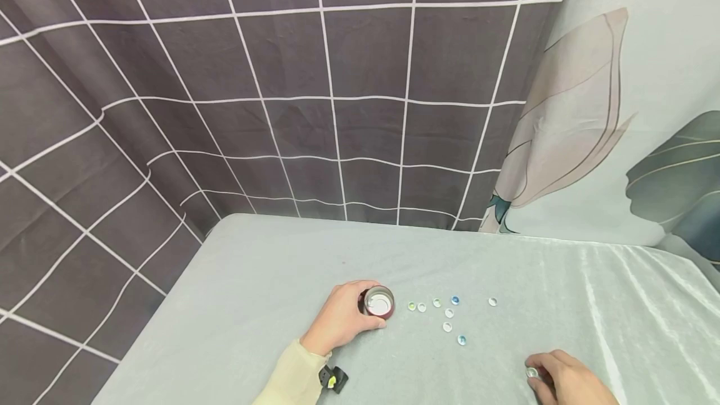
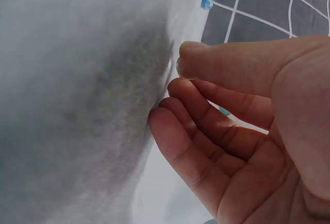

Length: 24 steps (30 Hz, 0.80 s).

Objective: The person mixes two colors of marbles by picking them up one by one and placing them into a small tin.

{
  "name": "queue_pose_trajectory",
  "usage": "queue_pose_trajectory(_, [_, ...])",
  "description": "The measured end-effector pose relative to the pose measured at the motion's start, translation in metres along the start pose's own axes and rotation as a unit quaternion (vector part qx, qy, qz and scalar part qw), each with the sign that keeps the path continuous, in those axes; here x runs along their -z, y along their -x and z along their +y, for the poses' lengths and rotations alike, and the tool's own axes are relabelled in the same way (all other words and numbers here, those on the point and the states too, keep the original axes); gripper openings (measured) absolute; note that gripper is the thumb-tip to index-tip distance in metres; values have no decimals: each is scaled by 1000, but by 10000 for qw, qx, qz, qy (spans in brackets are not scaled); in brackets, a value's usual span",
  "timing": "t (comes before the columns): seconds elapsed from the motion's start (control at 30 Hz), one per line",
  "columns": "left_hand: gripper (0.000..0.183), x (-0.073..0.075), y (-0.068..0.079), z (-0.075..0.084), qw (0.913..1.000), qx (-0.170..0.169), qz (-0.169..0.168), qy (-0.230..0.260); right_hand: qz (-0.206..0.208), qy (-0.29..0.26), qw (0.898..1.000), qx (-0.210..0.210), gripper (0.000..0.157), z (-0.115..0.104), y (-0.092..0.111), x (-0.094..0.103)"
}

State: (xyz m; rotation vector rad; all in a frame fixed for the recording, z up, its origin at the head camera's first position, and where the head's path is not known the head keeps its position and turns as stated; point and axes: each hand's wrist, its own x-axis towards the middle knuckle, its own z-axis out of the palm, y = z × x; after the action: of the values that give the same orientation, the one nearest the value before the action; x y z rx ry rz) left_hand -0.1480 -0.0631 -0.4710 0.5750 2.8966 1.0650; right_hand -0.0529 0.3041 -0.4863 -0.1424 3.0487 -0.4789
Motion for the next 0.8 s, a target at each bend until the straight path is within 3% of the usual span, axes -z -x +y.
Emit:
queue_pose_trajectory(0.4, [55, 1, 0, 0, 9999, -91, 29, -30, 178, 93, 9998, 13, 19, -6, -5, 5])
queue_pose_trajectory(0.6, [54, 1, 0, 0, 9999, -99, 32, 7, 604, 95, 9980, 168, 19, -10, -5, 3])
queue_pose_trajectory(0.8, [54, 2, 1, 0, 9999, -97, 32, -19, 338, 35, 9994, 117, 17, -15, -12, 8])
